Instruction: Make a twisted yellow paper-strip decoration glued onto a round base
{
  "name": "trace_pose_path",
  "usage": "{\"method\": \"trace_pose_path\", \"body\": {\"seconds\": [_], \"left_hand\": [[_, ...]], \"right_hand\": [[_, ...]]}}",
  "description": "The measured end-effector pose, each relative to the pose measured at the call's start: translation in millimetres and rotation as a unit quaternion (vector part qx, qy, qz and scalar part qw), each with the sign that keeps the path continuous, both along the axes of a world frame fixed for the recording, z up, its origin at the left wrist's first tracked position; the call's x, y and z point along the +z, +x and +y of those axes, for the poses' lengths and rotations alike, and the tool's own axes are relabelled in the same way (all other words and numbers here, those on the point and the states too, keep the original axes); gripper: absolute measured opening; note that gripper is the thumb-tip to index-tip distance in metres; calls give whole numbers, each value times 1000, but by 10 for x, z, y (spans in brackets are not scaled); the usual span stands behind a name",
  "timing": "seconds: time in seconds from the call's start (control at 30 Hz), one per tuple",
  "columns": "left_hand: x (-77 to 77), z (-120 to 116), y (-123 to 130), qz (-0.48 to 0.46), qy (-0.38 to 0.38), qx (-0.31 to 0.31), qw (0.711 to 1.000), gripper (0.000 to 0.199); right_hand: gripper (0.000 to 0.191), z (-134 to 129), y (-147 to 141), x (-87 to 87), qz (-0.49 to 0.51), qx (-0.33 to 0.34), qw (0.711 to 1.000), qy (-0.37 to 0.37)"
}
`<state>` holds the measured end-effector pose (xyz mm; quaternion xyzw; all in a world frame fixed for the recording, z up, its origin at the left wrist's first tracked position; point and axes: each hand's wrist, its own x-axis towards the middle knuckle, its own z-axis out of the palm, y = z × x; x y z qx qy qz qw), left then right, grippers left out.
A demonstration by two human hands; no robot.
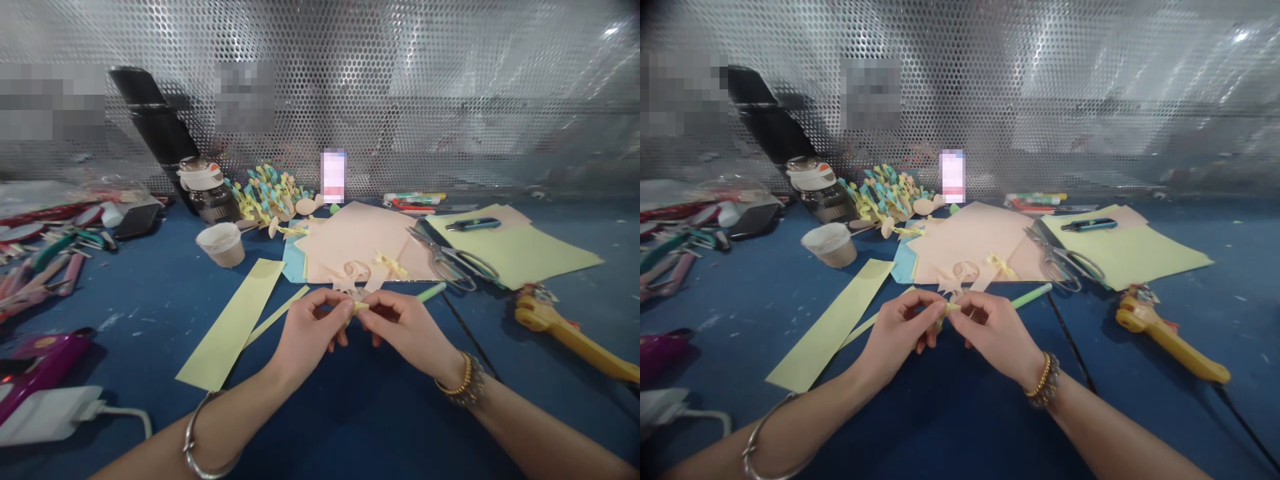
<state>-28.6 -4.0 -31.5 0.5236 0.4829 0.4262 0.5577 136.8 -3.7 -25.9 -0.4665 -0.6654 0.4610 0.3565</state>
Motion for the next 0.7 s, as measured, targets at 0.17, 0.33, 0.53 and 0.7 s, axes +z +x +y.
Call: {"method": "trace_pose_path", "body": {"seconds": [0.17, 0.33, 0.53, 0.7], "left_hand": [[23, 14, 11, -51, -26, 17, 998, 18], [33, 16, 25, -63, -38, 22, 997, 17], [17, 17, 16, -49, -38, 17, 998, 18], [1, 18, 6, -45, -33, 6, 998, 19]], "right_hand": [[18, 10, 16, -14, 5, -10, 1000, 0], [17, 26, 29, -38, 37, -23, 999, -18], [21, 28, 22, -30, 40, -12, 999, -30], [23, 26, 20, -45, 39, 1, 999, -30]]}}
